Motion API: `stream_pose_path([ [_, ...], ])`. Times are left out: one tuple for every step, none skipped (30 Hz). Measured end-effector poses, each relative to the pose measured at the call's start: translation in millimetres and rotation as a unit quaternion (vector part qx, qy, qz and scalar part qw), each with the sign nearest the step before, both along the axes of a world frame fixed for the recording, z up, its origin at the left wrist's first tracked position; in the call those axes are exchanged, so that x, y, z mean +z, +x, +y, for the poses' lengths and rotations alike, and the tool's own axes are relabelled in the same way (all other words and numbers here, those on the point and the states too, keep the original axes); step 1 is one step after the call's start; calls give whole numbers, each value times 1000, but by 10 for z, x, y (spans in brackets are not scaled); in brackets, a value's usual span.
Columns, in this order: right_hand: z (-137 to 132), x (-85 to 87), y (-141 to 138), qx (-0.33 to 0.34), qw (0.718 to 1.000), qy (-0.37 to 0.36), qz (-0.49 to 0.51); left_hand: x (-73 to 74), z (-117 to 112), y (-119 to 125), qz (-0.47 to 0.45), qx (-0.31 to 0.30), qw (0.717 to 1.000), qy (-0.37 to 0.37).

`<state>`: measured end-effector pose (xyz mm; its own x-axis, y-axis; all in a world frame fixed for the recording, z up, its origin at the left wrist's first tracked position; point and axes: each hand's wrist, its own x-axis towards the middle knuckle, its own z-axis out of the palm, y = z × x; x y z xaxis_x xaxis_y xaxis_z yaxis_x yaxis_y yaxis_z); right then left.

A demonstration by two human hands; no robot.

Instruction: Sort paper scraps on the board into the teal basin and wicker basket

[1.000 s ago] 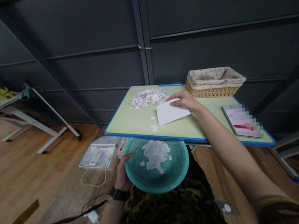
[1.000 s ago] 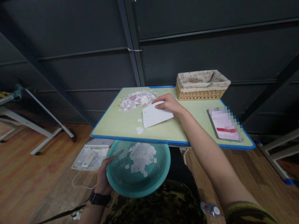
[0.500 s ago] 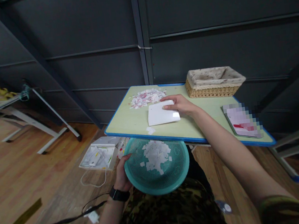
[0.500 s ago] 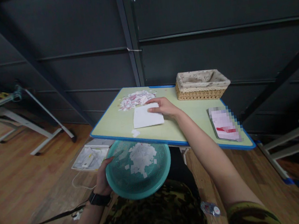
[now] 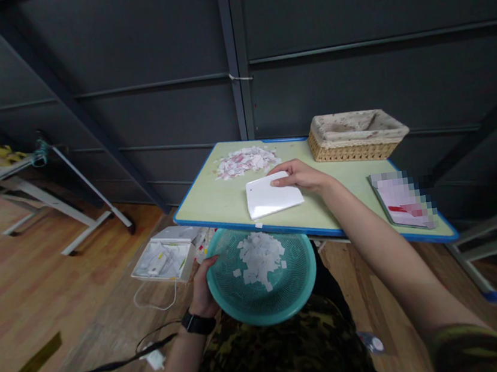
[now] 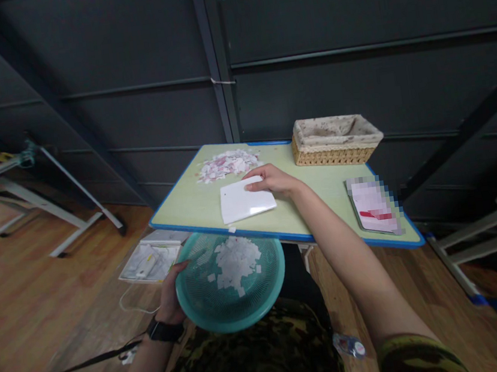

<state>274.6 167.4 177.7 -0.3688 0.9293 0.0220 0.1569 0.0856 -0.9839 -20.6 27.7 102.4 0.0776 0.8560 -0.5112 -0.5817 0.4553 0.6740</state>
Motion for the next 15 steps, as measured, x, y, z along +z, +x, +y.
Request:
stream_pose_path([
  [6, 0, 8, -15, 1000, -8, 14, -5, 3, -1, 1, -1, 1000, 2],
  [10, 0, 14, -26, 999, -14, 22, -10, 5, -2, 0, 0, 1000, 3],
  [11, 1, 19, -30, 999, -18, 21, -18, 8, -4, 0, 1, 1000, 4],
  [8, 3, 22, -25, 999, -23, 14, -25, 10, -7, -1, 2, 1000, 4],
  [2, 7, 23, -11, 1000, -29, 1, -33, 11, -10, -3, 4, 1000, 3],
  [-7, 11, 22, 7, 999, -36, -15, -40, 12, -13, -6, 4, 1000, 2],
  [-16, 17, 19, 25, 998, -42, -29, -45, 12, -15, -8, 3, 1000, 1],
  [-23, 22, 17, 39, 997, -48, -38, -50, 12, -17, -10, 4, 1000, 1],
  [-26, 26, 15, 44, 997, -52, -40, -52, 11, -17, -12, 4, 1000, 1],
  [-25, 29, 15, 36, 997, -52, -32, -53, 9, -17, -12, 4, 1000, 1],
  [-20, 29, 17, 15, 999, -49, -17, -51, 8, -15, -10, 3, 1000, 1],
  [-10, 28, 20, -17, 999, -43, 2, -48, 6, -13, -7, 1, 1000, 0],
  [2, 24, 24, -52, 998, -35, 20, -44, 5, -11, -4, 0, 1000, -1],
  [13, 19, 28, -85, 995, -28, 33, -38, 4, -8, -1, 0, 1000, -1],
  [22, 15, 31, -108, 993, -21, 41, -32, 3, -6, 1, 1, 1000, -2],
])
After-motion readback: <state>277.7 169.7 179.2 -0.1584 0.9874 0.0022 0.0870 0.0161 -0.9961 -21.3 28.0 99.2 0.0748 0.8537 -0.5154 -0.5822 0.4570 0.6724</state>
